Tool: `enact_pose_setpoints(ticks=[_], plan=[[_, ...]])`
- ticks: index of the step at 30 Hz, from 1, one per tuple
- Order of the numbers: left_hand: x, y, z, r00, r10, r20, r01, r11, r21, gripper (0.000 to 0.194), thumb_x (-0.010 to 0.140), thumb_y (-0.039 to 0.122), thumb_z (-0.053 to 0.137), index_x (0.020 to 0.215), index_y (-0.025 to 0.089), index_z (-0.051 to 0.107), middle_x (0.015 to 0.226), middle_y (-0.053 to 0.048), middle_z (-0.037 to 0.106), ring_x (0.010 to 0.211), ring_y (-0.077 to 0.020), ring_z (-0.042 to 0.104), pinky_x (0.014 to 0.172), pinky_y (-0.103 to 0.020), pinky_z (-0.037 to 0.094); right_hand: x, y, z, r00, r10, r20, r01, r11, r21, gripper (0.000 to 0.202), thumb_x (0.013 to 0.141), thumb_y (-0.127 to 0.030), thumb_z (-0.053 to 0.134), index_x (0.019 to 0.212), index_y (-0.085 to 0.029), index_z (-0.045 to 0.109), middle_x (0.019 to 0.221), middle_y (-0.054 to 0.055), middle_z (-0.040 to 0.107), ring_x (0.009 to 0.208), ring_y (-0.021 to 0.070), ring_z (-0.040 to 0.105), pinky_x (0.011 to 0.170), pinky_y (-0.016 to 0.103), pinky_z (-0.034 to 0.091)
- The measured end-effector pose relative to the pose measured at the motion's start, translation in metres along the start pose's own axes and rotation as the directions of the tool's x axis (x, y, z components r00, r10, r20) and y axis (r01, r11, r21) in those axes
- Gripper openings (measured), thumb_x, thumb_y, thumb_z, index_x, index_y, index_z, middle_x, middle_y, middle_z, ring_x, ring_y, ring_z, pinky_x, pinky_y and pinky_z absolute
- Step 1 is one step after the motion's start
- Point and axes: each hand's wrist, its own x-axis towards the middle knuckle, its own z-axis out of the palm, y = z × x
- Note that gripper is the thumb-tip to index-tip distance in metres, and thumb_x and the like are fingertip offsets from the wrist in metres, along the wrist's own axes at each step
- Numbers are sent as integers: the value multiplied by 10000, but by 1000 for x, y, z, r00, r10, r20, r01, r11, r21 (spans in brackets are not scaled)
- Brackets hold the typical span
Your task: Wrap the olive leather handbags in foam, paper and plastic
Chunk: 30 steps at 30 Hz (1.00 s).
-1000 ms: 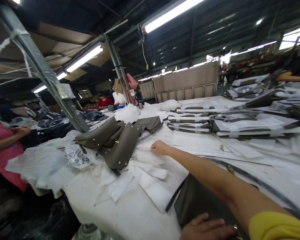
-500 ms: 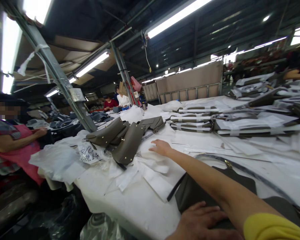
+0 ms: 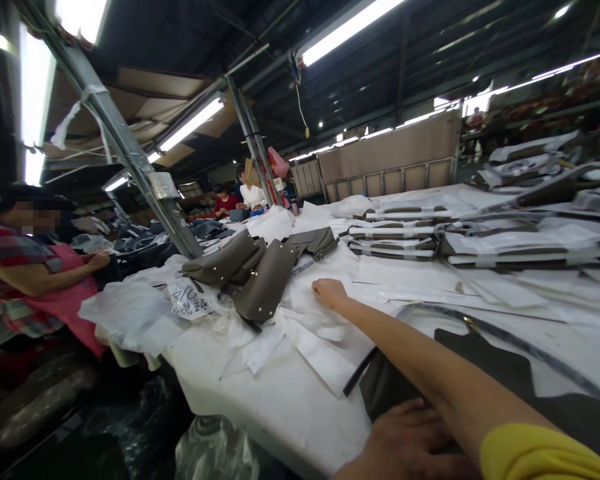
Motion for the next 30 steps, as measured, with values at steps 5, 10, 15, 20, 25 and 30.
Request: enact_pose_setpoints(ticks=[5, 10, 15, 20, 25, 30], plan=[[-2, 9, -24, 996, -81, 31, 83, 994, -65, 510, 999, 559, 333, 1467, 356, 355, 1538, 49, 401, 1415, -119, 353, 1181, -363, 285, -27, 28, -50, 996, -20, -83, 20, 1000, 0, 263, 992, -248, 428, 1070, -194, 673, 1121, 86, 703, 1028, 226, 640, 845, 333, 488], [0, 12, -33, 989, -114, 94, 125, 984, -123, 506, 995, 540, 378, 1476, 391, 327, 1548, 46, 386, 1411, -151, 366, 1186, -392, 277, -110, 69, -116, 994, -55, -90, 56, 998, 11, 284, 979, -262, 446, 1142, -226, 675, 1182, 48, 702, 1087, 221, 635, 937, 314, 459], [3, 12, -29, 984, -117, 131, 132, 984, -115, 512, 973, 506, 458, 1463, 394, 361, 1553, 23, 379, 1404, -196, 384, 1176, -440, 310, -238, 93, -161, 985, -168, 47, 166, 985, 52, 424, 927, -146, 410, 1211, -306, 681, 1203, 13, 698, 1104, 192, 637, 975, 335, 467], [4, 8, -17, 996, -85, 14, 86, 977, -194, 423, 919, 367, 568, 1329, 261, 564, 1329, -61, 616, 1266, -243, 538, 1128, -448, 395, -342, 85, -167, 953, -290, 86, 295, 954, -57, 531, 825, 27, 402, 1147, -265, 707, 1076, 27, 738, 974, 173, 679, 863, 303, 536], [3, 8, -14, 994, -94, 55, 101, 983, -151, 488, 891, 341, 611, 1370, 339, 517, 1287, -30, 640, 1225, -251, 566, 1173, -550, 302, -389, 63, -158, 970, -213, -120, 172, 943, -284, 447, 861, -2, 405, 1171, -193, 664, 1058, 51, 743, 884, 189, 698, 775, 317, 566], [5, 10, -19, 990, -74, 124, 87, 991, -102, 562, 927, 329, 578, 1457, 359, 395, 1509, -57, 439, 1371, -262, 429, 1143, -524, 354, -387, 26, -162, 924, -23, -382, -112, 938, -327, 366, 907, -121, 512, 1251, -173, 624, 1140, 89, 725, 944, 222, 708, 800, 320, 568]])
